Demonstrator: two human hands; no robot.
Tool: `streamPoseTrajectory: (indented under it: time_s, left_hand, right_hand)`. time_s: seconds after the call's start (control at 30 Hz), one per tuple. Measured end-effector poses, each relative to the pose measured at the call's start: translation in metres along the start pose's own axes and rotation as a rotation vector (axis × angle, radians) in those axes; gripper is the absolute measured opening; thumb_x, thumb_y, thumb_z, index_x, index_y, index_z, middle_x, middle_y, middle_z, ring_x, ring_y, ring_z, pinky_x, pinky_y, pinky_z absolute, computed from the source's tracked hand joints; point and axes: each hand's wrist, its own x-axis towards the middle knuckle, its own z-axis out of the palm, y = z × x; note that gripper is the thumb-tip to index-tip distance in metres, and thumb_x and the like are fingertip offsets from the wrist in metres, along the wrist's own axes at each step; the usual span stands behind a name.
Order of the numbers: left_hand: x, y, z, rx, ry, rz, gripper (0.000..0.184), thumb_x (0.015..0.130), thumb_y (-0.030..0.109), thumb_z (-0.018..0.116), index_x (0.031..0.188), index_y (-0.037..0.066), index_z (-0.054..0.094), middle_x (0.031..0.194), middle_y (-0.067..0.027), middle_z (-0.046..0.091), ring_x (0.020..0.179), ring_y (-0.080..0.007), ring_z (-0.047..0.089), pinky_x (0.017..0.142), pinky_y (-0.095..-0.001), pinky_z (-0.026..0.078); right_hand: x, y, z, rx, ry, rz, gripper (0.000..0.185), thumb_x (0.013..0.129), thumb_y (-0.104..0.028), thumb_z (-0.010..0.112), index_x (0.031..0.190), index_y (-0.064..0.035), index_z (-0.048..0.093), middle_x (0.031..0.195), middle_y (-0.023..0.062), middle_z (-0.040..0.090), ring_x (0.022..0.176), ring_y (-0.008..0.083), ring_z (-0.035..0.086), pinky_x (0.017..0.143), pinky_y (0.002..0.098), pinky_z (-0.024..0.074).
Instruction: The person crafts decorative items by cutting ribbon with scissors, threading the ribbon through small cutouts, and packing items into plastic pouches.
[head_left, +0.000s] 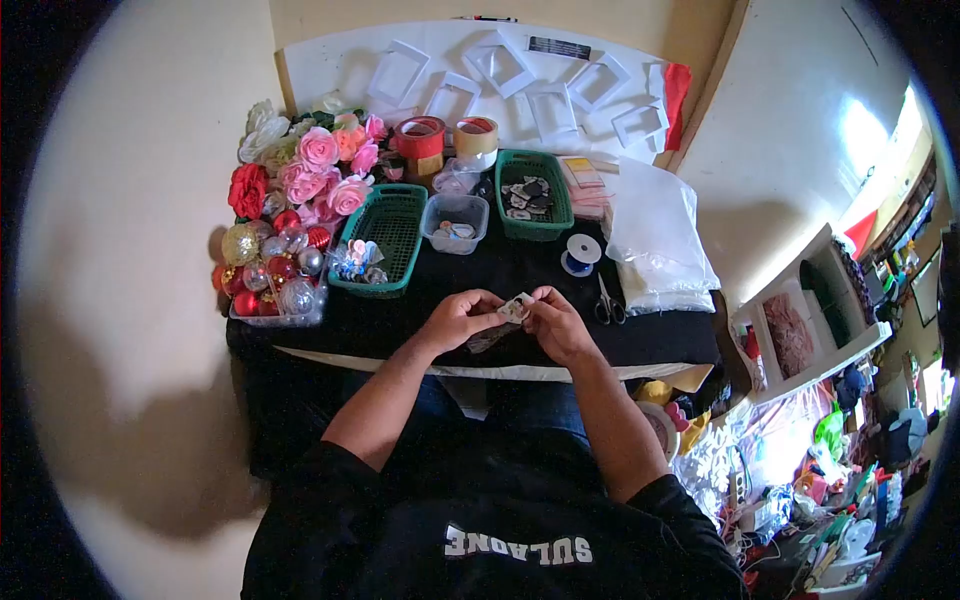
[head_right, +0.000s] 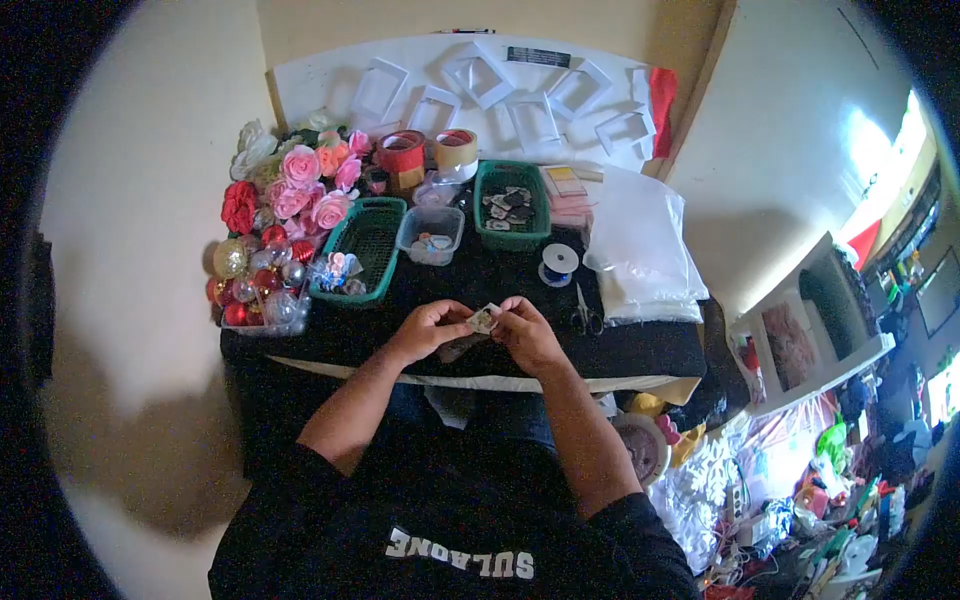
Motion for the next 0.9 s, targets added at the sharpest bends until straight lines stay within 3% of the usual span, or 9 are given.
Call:
streamPoseTrajectory:
  time_s: [0.1, 0.3, 0.6, 0.9]
  left_hand:
    - [0.0, -0.002, -0.001, -0.016, 0.0, -0.018, 0.029, 0.087, 0.02, 0.072, 0.111, 0.005, 0.063, 0.099, -0.0033, 0.066, 0.092, -0.0109, 0.062, 0.081, -0.0278, 0.05]
    - [-0.002, -0.003, -0.002, -0.071, 0.013, 0.06, 0.024, 0.09, 0.02, 0.07, 0.108, 0.005, 0.063, 0.097, -0.0026, 0.066, 0.09, -0.0097, 0.061, 0.08, -0.0271, 0.049]
    - [-0.004, 0.003, -0.005, -0.152, -0.021, 0.049, 0.025, 0.09, 0.018, 0.069, 0.109, 0.003, 0.062, 0.098, -0.0046, 0.066, 0.093, -0.0124, 0.063, 0.084, -0.0296, 0.051]
    - [-0.006, 0.008, -0.007, -0.176, 0.045, 0.03, 0.025, 0.091, 0.021, 0.069, 0.108, 0.004, 0.062, 0.097, -0.0037, 0.066, 0.09, -0.0116, 0.062, 0.082, -0.0287, 0.051]
  right_hand:
    - [-0.003, -0.003, 0.007, 0.023, -0.042, -0.005, 0.007, 0.095, -0.011, 0.059, 0.1, -0.0099, 0.055, 0.09, 0.0041, 0.061, 0.078, 0.016, 0.059, 0.07, 0.031, 0.046]
    - [-0.004, -0.001, 0.007, -0.057, -0.022, -0.017, 0.006, 0.094, -0.009, 0.059, 0.099, -0.0075, 0.057, 0.092, 0.0053, 0.062, 0.079, 0.0171, 0.06, 0.073, 0.0314, 0.0465]
    - [-0.005, 0.002, 0.017, -0.209, 0.03, -0.023, 0.008, 0.091, -0.007, 0.063, 0.095, -0.0072, 0.056, 0.083, 0.0001, 0.056, 0.07, 0.0095, 0.049, 0.065, 0.0246, 0.0394]
    - [-0.012, 0.006, 0.025, -0.335, 0.028, -0.11, 0.015, 0.09, -0.005, 0.064, 0.102, -0.0073, 0.055, 0.089, -0.0004, 0.055, 0.074, 0.0081, 0.048, 0.065, 0.023, 0.0375]
